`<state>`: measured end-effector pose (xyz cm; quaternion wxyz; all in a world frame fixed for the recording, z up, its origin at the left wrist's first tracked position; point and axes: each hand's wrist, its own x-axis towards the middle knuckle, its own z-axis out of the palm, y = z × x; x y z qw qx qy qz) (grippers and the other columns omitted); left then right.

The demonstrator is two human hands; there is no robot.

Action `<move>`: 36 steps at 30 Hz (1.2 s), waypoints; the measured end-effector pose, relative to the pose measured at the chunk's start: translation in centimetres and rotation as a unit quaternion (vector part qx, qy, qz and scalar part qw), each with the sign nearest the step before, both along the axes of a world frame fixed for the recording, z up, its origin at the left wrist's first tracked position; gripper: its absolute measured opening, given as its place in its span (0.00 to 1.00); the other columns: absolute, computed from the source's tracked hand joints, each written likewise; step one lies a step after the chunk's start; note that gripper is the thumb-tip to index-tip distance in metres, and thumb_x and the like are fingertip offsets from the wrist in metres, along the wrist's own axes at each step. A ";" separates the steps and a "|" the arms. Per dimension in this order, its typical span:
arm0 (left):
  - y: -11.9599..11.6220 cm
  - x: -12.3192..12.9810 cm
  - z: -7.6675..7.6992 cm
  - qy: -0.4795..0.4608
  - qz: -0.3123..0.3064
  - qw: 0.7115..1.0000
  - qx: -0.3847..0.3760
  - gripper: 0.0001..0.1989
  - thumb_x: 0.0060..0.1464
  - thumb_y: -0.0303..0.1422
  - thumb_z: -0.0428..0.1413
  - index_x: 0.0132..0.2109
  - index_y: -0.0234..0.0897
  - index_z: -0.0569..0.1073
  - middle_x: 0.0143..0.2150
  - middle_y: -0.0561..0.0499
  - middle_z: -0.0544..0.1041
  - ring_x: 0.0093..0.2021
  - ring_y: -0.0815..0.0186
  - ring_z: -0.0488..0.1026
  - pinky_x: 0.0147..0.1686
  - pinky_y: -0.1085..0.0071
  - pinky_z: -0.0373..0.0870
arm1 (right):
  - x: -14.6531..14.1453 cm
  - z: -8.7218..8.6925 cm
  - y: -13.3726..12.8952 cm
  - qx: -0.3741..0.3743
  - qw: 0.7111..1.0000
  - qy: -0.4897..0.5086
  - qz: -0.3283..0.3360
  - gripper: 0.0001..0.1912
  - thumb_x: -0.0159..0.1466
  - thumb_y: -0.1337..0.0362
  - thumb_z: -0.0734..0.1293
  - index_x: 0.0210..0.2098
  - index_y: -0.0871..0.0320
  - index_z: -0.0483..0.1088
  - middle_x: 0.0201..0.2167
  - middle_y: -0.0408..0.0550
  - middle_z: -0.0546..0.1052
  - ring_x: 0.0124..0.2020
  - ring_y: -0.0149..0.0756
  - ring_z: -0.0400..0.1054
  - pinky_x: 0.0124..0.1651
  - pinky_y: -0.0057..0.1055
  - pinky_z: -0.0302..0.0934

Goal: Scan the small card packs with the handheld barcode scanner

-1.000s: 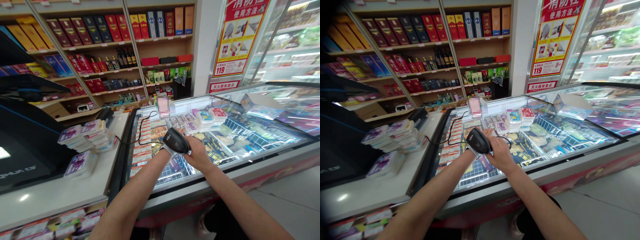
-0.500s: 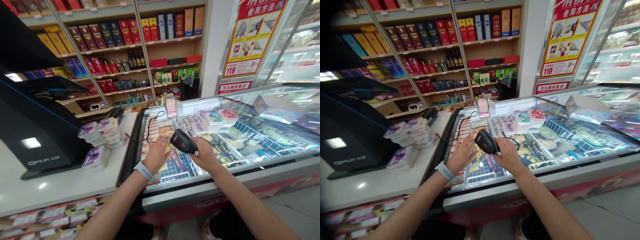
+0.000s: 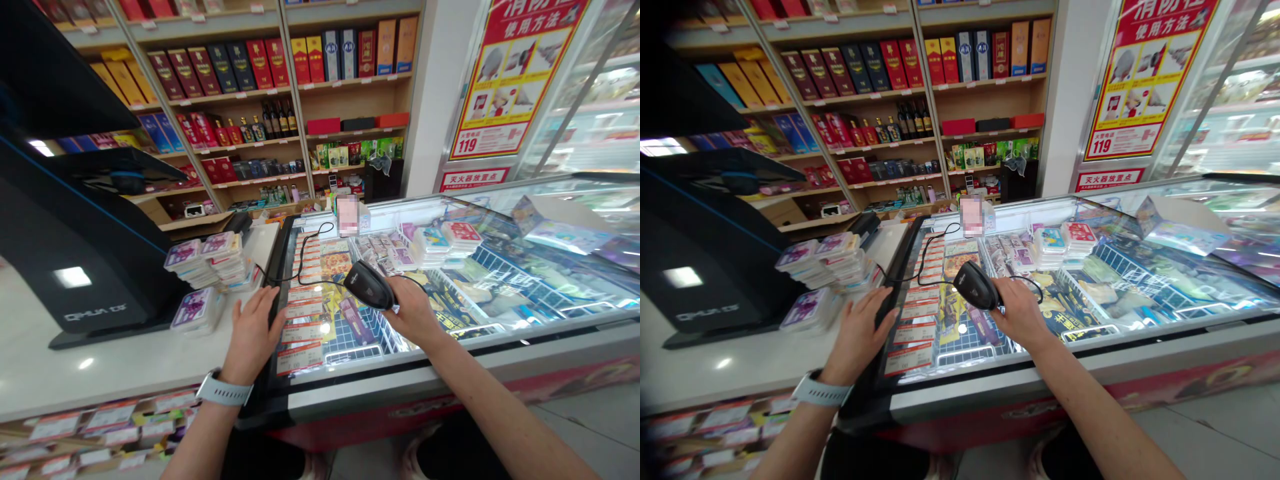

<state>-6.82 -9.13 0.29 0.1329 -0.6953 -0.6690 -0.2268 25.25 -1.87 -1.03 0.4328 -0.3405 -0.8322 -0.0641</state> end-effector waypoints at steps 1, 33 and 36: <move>-0.4 -0.8 0.2 -0.012 0.033 0.999 0.027 0.22 0.62 0.39 0.46 0.60 0.37 0.65 0.61 0.39 0.67 0.62 0.54 0.61 0.63 0.47 0.47 | 0.0 0.0 0.0 -0.001 1.000 -0.001 0.001 0.16 0.61 0.63 0.64 0.48 0.59 0.63 0.40 0.55 0.74 0.40 0.46 0.69 0.41 0.41 0.62; -4.8 -7.4 -1.3 -0.050 0.198 0.970 0.133 0.21 0.61 0.34 0.43 0.58 0.39 0.68 0.61 0.42 0.67 0.59 0.52 0.66 0.60 0.52 0.53 | -0.1 0.1 0.0 -0.024 0.999 -0.020 0.019 0.19 0.58 0.67 0.64 0.49 0.58 0.63 0.38 0.52 0.73 0.39 0.45 0.67 0.40 0.40 0.60; -5.2 -6.7 -0.9 -0.083 0.168 0.973 0.134 0.21 0.60 0.35 0.44 0.58 0.39 0.68 0.58 0.43 0.70 0.57 0.53 0.67 0.58 0.56 0.58 | -0.1 0.1 -0.1 -0.028 0.999 -0.020 0.019 0.19 0.58 0.68 0.64 0.49 0.58 0.63 0.38 0.52 0.73 0.39 0.45 0.67 0.40 0.40 0.60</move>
